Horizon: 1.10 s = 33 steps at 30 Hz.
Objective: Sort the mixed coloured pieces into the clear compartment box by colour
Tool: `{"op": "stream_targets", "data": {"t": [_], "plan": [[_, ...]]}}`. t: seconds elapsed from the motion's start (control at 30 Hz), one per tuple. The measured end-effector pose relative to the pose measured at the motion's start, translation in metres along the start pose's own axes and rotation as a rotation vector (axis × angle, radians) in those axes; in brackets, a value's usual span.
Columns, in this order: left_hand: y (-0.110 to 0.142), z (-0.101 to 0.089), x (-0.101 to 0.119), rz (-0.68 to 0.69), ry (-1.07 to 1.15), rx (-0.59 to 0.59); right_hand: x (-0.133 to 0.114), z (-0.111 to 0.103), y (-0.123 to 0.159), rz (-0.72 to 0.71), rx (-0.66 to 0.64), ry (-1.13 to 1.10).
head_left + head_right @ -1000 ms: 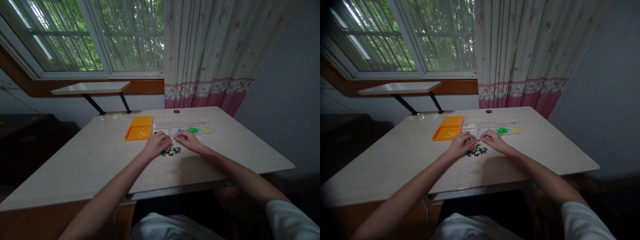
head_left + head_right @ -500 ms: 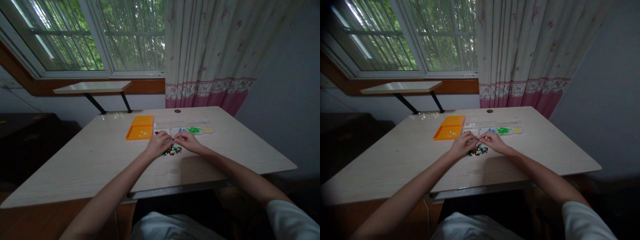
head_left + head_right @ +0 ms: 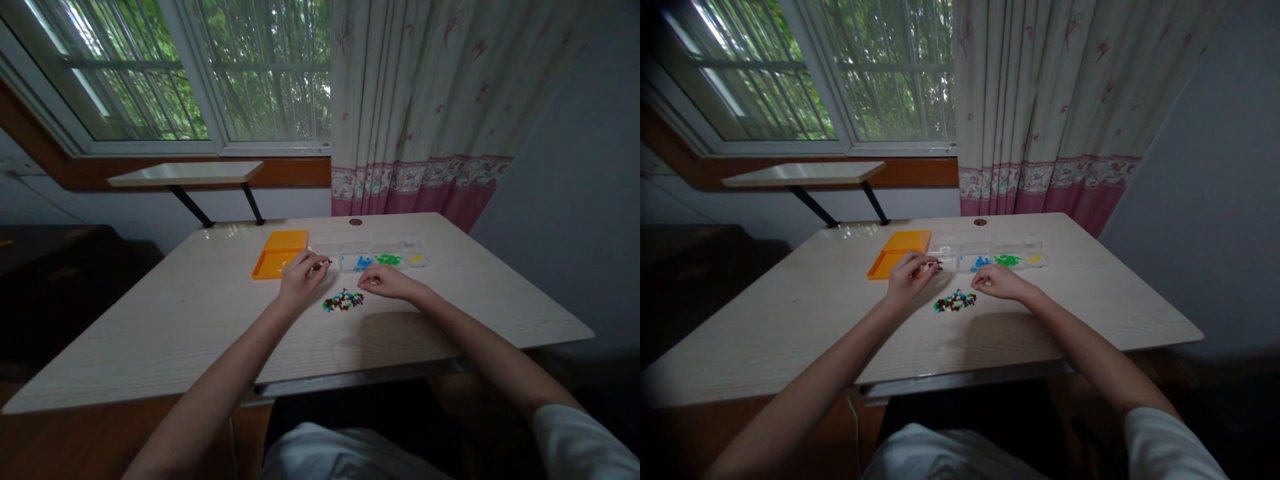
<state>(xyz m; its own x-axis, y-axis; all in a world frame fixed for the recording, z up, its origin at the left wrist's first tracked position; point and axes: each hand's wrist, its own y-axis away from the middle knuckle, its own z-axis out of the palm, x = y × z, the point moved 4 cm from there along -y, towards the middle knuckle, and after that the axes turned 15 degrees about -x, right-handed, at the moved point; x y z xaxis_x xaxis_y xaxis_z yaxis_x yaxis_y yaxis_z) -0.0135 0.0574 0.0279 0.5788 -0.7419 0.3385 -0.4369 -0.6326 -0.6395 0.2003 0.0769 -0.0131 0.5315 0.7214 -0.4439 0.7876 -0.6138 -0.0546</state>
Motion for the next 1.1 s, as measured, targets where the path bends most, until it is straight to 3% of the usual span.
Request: {"op": "stream_targets", "data": {"t": [0.33, 0.57, 0.67, 0.83, 1.0, 1.1], "plan": [[0.0, 0.005, -0.015, -0.061, -0.044, -0.05, -0.006, 0.003, -0.001, -0.05, -0.072, -0.076], [0.001, 0.018, -0.047, -0.329, -0.18, -0.198, -0.003, 0.006, -0.003, -0.028, -0.123, -0.06], [0.001, 0.022, -0.052, -0.379, -0.209, -0.266, -0.004, 0.005, -0.003, 0.0, -0.105, -0.072], [0.002, 0.026, -0.035, -0.226, -0.135, -0.289, -0.005, 0.004, -0.006, 0.126, 0.043, -0.237], [0.004, 0.032, -0.003, 0.033, -0.048, -0.324, -0.003, 0.015, -0.016, 0.108, 0.169, -0.593], [0.005, 0.035, 0.006, 0.093, -0.007, -0.325, -0.002, 0.02, -0.02, 0.089, 0.169, -0.688]]}}
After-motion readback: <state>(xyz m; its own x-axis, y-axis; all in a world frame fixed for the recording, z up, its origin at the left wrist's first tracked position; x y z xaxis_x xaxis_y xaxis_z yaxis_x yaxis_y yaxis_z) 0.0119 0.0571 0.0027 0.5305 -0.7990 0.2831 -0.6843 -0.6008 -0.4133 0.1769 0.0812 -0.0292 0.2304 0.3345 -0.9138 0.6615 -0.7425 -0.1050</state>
